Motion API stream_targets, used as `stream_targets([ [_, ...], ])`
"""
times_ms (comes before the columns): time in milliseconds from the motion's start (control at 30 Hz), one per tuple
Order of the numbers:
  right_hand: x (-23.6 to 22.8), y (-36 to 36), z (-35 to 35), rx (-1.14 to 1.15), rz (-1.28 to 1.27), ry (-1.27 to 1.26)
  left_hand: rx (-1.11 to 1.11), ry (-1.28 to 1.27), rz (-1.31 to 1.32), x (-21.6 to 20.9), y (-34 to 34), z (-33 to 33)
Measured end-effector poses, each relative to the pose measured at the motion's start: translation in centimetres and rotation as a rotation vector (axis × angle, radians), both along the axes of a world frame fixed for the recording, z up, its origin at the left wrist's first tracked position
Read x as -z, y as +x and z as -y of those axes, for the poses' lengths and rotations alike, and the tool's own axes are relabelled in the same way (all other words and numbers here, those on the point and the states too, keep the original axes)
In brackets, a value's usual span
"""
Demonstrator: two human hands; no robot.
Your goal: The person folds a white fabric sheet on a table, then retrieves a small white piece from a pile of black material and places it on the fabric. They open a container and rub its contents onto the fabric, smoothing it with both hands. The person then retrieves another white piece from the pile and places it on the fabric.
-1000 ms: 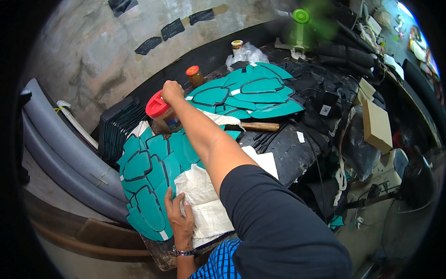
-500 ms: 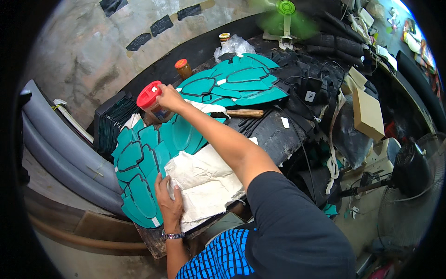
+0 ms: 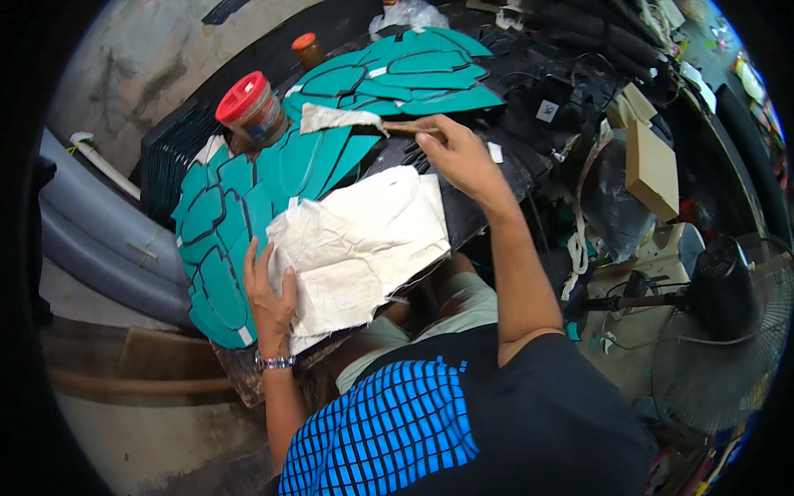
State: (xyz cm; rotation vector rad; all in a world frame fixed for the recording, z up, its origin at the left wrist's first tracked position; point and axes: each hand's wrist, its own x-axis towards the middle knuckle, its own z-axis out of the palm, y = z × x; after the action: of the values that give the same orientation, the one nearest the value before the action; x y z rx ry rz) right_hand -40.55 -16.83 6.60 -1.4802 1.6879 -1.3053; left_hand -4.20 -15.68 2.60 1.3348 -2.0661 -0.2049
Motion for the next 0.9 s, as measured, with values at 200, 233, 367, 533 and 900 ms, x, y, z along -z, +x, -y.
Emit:
stream_targets([
  [200, 3.3, 2.5, -3.7, 0.075, -0.445, 0.069, -0.119, 0.007, -0.122, 0.8, 0.6, 0.3],
  [233, 4.0, 2.9, -3.7, 0.087, -0.512, -0.011, -0.152, 0.018, -0.096, 1.0, 0.9, 0.3],
  [367, 5.9, 4.3, -2.4, 0.071, -0.414, -0.077, -0.186, -0.015, -0.085, 1.4, 1.5, 0.5],
  [533, 5.0, 4.8, -2.3, -0.027, -0.270, -0.173, -0.197, -0.045, 0.057, 1.3, 1.1, 0.1],
  [900, 0.9, 2.9, 1.5, -0.259, 0.280, -0.429, -0.173, 0.104, -0.551, 0.4, -0.1, -0.3],
])
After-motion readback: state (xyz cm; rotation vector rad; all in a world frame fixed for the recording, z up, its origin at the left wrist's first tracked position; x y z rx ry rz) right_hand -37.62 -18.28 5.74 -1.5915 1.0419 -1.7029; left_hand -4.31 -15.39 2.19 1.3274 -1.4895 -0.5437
